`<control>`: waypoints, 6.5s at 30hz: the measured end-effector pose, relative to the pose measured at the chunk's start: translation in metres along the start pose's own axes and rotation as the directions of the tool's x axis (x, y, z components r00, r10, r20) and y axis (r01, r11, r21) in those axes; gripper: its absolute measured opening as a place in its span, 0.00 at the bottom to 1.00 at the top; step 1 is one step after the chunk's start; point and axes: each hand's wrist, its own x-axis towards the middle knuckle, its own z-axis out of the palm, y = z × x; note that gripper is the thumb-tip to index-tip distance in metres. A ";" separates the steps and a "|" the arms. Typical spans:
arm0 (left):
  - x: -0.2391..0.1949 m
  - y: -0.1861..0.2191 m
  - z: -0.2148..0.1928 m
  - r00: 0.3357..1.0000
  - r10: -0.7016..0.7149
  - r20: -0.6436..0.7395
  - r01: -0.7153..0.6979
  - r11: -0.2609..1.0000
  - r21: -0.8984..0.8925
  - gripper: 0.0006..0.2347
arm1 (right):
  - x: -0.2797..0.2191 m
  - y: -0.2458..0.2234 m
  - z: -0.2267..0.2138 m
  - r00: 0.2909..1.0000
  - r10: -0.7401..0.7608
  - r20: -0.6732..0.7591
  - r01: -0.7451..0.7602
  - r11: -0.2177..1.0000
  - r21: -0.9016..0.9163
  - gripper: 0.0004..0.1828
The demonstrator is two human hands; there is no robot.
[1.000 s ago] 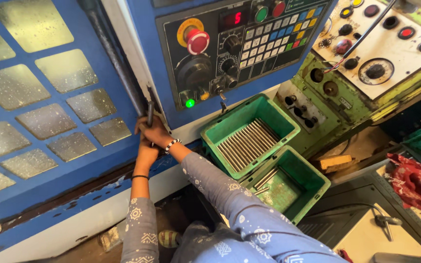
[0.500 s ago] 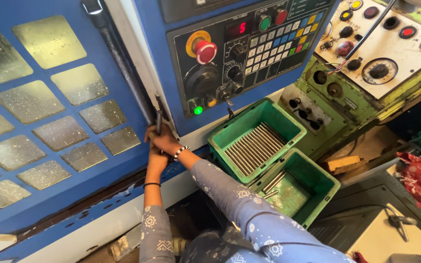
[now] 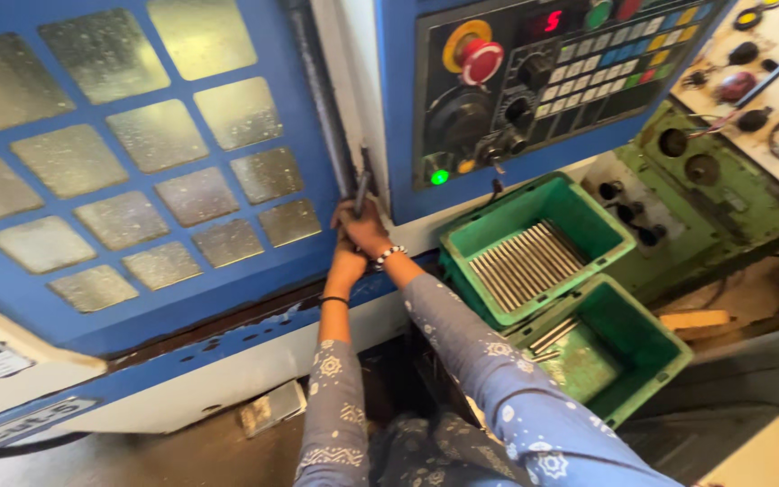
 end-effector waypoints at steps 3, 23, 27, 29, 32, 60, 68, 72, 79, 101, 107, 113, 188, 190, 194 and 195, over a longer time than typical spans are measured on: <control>0.000 0.000 0.000 1.000 -0.021 0.002 0.021 0.994 -0.111 0.28 | 0.000 0.002 -0.001 1.000 0.001 -0.020 0.000 1.000 0.010 0.11; -0.001 0.004 -0.001 0.998 0.038 -0.041 -0.043 0.992 -0.122 0.24 | -0.005 0.005 0.007 0.993 -0.047 -0.104 0.055 0.996 0.075 0.06; -0.005 -0.002 -0.002 1.000 -0.020 -0.013 0.017 0.979 -0.202 0.24 | -0.010 -0.001 0.010 0.993 0.020 -0.112 -0.015 0.999 0.051 0.07; -0.003 -0.002 -0.003 1.000 -0.014 -0.002 0.013 0.988 -0.156 0.22 | -0.009 -0.007 0.007 0.993 -0.040 -0.107 0.041 0.999 0.009 0.07; -0.002 0.000 -0.001 1.000 -0.020 0.004 0.020 0.981 -0.193 0.21 | -0.008 -0.014 0.002 0.984 -0.155 -0.089 0.151 0.987 -0.050 0.07; -0.005 -0.016 -0.002 0.995 0.094 -0.029 -0.095 0.994 -0.057 0.21 | -0.002 0.023 0.003 0.994 -0.098 -0.056 0.099 0.995 0.021 0.11; -0.014 0.024 -0.010 0.985 0.168 -0.026 -0.170 0.966 -0.195 0.30 | -0.006 0.072 -0.007 1.000 0.014 -0.018 -0.011 0.984 0.176 0.07; -0.008 -0.004 0.003 0.996 -0.090 0.013 0.091 0.983 -0.160 0.35 | -0.009 0.079 -0.016 0.993 -0.112 -0.038 0.109 0.991 -0.071 0.09; -0.012 -0.028 0.014 0.994 0.016 -0.106 -0.020 0.999 -0.036 0.38 | -0.010 0.064 -0.019 0.984 -0.176 0.017 0.175 0.982 0.073 0.08; -0.010 -0.038 -0.013 0.974 0.068 0.217 -0.112 0.974 0.199 0.10 | -0.017 0.044 -0.021 0.994 -0.089 -0.070 0.090 0.996 0.020 0.12; -0.007 -0.046 -0.018 0.951 0.169 0.258 -0.210 0.967 0.144 0.11 | -0.018 0.021 -0.004 0.977 -0.177 -0.116 0.148 0.964 -0.222 0.14; 0.001 -0.046 -0.031 0.918 0.155 0.365 -0.229 0.959 0.168 0.10 | -0.018 0.002 0.012 0.947 -0.279 -0.160 0.222 0.927 -0.304 0.13; -0.021 -0.021 0.006 0.999 -0.023 -0.044 0.022 1.000 -0.013 0.22 | -0.019 -0.020 -0.017 0.973 -0.154 0.171 0.157 0.988 -0.003 0.11; -0.020 -0.020 0.004 0.996 0.079 -0.049 -0.076 0.995 0.065 0.19 | -0.018 -0.020 -0.016 0.969 -0.182 0.166 0.194 0.979 -0.062 0.11; -0.018 -0.021 0.005 0.997 0.044 -0.058 -0.043 0.999 0.024 0.18 | -0.016 -0.015 -0.015 0.974 -0.149 0.169 0.159 0.986 -0.047 0.10; -0.018 -0.021 0.006 0.998 0.036 -0.056 -0.037 0.999 -0.012 0.18 | -0.016 -0.013 -0.016 0.978 -0.115 0.177 0.125 0.991 -0.046 0.09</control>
